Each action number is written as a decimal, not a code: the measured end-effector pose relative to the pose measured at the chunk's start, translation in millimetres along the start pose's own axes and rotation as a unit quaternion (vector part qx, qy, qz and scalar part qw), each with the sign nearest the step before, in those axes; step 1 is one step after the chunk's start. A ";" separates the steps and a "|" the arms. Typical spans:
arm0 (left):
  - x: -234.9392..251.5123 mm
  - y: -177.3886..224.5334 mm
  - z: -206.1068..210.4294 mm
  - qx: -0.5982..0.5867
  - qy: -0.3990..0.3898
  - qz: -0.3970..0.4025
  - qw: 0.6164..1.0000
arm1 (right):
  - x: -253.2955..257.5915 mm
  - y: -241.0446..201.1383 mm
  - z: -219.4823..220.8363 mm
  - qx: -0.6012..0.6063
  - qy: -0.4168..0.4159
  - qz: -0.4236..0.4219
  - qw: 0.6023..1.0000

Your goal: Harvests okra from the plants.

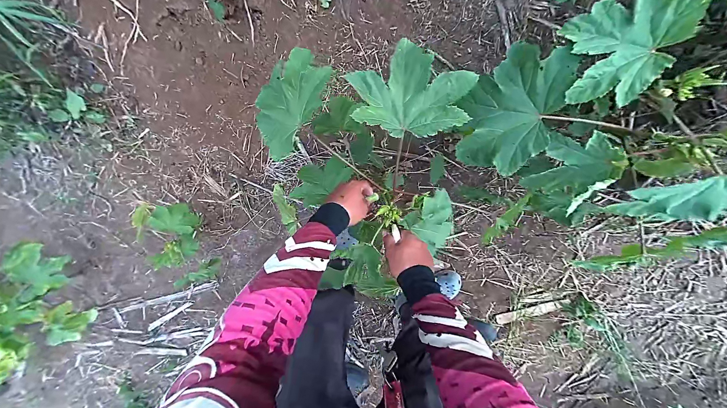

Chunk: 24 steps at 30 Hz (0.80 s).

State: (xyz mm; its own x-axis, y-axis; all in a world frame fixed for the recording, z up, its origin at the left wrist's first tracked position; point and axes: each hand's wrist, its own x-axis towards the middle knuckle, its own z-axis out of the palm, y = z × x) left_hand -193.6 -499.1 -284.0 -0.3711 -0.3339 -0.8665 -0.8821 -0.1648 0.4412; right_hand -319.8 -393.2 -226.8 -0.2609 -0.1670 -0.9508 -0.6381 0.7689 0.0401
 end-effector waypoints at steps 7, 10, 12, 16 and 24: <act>-30.8 -21.4 -0.1 -0.266 0.047 -0.007 0.963 | -16.7 73.3 3.4 0.057 -0.075 -0.076 0.993; -74.6 -12.3 -10.6 -0.383 0.072 0.021 0.921 | -29.3 128.2 16.7 0.152 -0.113 -0.078 0.979; -101.5 2.6 -13.8 -0.423 0.076 0.058 0.901 | -34.0 165.0 28.3 0.231 -0.126 -0.052 0.963; -125.0 60.9 -7.0 -0.493 0.076 0.125 0.857 | -38.4 227.4 40.8 0.355 -0.139 0.004 0.925; -109.4 254.8 86.9 -0.516 0.068 0.137 0.843 | -43.6 328.4 0.7 0.493 -0.141 -0.025 0.858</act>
State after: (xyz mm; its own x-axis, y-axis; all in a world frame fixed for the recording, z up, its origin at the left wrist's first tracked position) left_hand -402.9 -423.9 -97.1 -0.4210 -0.5827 -0.6952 -0.0203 -0.7602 0.6494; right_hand -517.5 -133.1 -172.4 0.0230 -0.1667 -0.9857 0.3153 0.9369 -0.1511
